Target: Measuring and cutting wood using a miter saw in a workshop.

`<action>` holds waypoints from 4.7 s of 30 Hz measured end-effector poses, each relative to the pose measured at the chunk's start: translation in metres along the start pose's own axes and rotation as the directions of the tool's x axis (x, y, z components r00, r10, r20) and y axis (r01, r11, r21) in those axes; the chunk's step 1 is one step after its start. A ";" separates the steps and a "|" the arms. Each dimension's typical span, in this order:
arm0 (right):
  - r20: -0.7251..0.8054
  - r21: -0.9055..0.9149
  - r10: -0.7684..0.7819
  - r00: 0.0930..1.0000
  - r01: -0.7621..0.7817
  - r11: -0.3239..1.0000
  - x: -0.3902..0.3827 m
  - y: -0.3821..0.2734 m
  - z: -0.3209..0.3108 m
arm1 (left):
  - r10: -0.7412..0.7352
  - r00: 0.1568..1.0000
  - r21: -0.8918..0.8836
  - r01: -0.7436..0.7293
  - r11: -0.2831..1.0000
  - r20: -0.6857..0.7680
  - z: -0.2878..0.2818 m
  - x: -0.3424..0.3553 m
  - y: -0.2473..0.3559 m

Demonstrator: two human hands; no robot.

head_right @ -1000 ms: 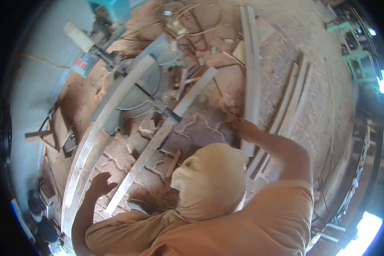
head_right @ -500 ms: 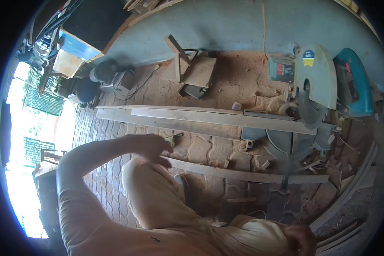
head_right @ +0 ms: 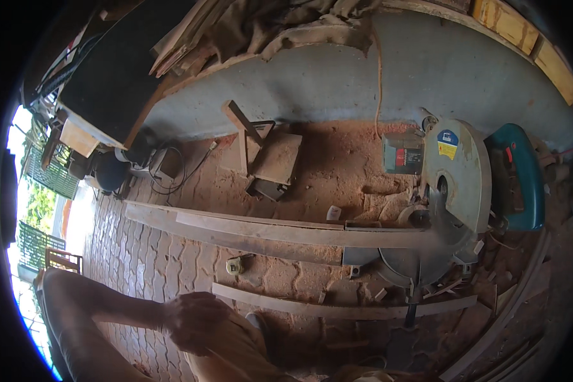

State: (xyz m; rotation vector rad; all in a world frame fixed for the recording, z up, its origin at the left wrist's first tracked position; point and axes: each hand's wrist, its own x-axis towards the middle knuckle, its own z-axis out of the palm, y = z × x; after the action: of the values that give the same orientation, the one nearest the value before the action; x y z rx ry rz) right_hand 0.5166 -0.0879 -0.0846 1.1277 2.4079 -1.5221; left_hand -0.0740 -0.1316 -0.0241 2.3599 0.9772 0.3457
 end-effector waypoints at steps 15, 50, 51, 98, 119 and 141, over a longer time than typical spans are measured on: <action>0.170 0.156 -0.422 0.890 0.399 0.904 -0.063 -0.053 0.017 | -0.094 0.868 -0.354 0.295 0.888 0.488 -0.005 -0.035 0.064; 0.033 0.196 0.174 0.984 -0.177 0.964 -0.105 -0.185 0.096 | -0.669 0.205 -0.207 0.851 0.482 -0.714 -0.258 0.138 -0.023; -0.011 0.202 0.178 0.984 -0.172 0.964 -0.104 -0.184 0.097 | -0.680 0.186 -0.150 0.903 0.403 -0.709 -0.277 0.146 -0.041; 0.208 0.972 0.060 0.976 -0.213 0.097 0.175 -0.320 0.092 | -0.724 0.425 -0.709 0.694 -0.124 0.543 -0.062 -0.042 0.147; -0.021 0.667 0.597 0.802 -0.434 0.605 0.096 -0.209 0.213 | -0.911 0.266 0.543 0.736 0.403 0.316 -0.046 -0.246 -0.122; 0.322 0.310 0.937 0.135 -0.950 0.030 -0.170 -0.208 0.256 | -0.987 0.158 0.899 0.428 0.096 0.030 -0.072 -0.267 -0.406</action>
State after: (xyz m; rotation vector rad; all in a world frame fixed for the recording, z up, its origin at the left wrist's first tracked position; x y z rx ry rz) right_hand 0.4343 -0.4362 0.0152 2.0959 0.5554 -1.3819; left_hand -0.5232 -0.0583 -0.2090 1.6299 2.0551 -1.6086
